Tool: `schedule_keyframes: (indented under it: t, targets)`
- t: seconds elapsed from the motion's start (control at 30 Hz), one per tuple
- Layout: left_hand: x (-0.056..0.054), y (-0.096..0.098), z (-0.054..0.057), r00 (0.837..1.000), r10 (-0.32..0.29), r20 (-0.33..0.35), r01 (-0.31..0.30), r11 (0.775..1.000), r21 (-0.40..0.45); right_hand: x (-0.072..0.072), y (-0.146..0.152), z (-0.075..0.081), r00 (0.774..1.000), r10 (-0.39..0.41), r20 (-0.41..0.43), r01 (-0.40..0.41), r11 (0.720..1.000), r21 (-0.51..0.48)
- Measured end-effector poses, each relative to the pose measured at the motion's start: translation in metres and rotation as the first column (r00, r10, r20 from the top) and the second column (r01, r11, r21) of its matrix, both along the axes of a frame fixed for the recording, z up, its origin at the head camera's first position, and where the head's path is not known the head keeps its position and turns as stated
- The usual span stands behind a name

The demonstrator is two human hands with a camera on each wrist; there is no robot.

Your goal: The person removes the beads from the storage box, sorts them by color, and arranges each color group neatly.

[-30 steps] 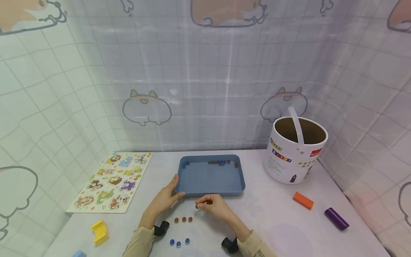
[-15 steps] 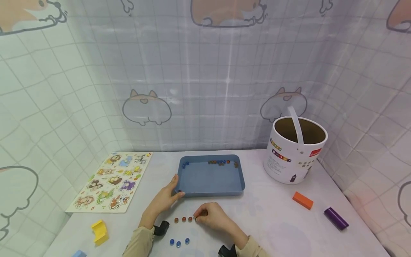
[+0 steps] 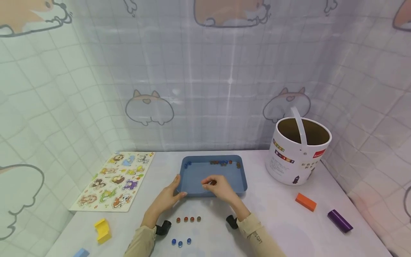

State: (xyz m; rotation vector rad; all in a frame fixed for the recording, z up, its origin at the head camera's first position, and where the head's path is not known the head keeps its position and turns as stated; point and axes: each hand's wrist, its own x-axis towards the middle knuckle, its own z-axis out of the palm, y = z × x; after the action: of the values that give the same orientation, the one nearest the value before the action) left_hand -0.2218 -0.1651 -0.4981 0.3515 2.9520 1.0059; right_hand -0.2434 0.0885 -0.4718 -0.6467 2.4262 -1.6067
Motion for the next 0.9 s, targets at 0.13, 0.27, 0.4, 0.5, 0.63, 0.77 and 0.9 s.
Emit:
schedule_keyframes:
  t: [0.13,0.27,0.4,0.5,0.63,0.77,0.9]
  targets:
    - [0.002,0.001,0.001,1.0,0.0,0.004,0.0,1.0,-0.003,-0.024,-0.003,-0.01,1.0,-0.026,0.0,0.025,0.998,0.057]
    - [0.003,0.0,0.001,1.0,-0.008,0.012,0.008,1.0,-0.01,-0.038,-0.016,-0.019,0.999,0.034,0.011,-0.035,0.99,0.137]
    - [0.002,-0.001,0.0,1.0,-0.019,0.012,0.019,1.0,-0.008,-0.044,-0.037,-0.022,0.992,0.119,0.046,-0.125,0.977,0.171]
    - [0.001,-0.002,0.0,1.0,-0.029,0.001,0.029,1.0,-0.007,-0.045,-0.055,-0.023,0.983,0.176,0.054,-0.183,0.963,0.199]
    - [0.0,-0.003,0.0,0.999,-0.044,-0.011,0.044,0.999,-0.015,-0.045,-0.073,-0.023,0.969,0.239,0.059,-0.247,0.945,0.213]
    - [0.001,-0.003,0.0,0.999,-0.05,-0.012,0.05,0.999,-0.008,-0.044,-0.082,-0.023,0.965,0.257,0.048,-0.26,0.934,0.244]
    - [0.001,-0.002,0.0,0.999,-0.048,-0.017,0.048,0.999,-0.008,-0.044,-0.085,-0.022,0.966,0.256,0.039,-0.257,0.924,0.284]
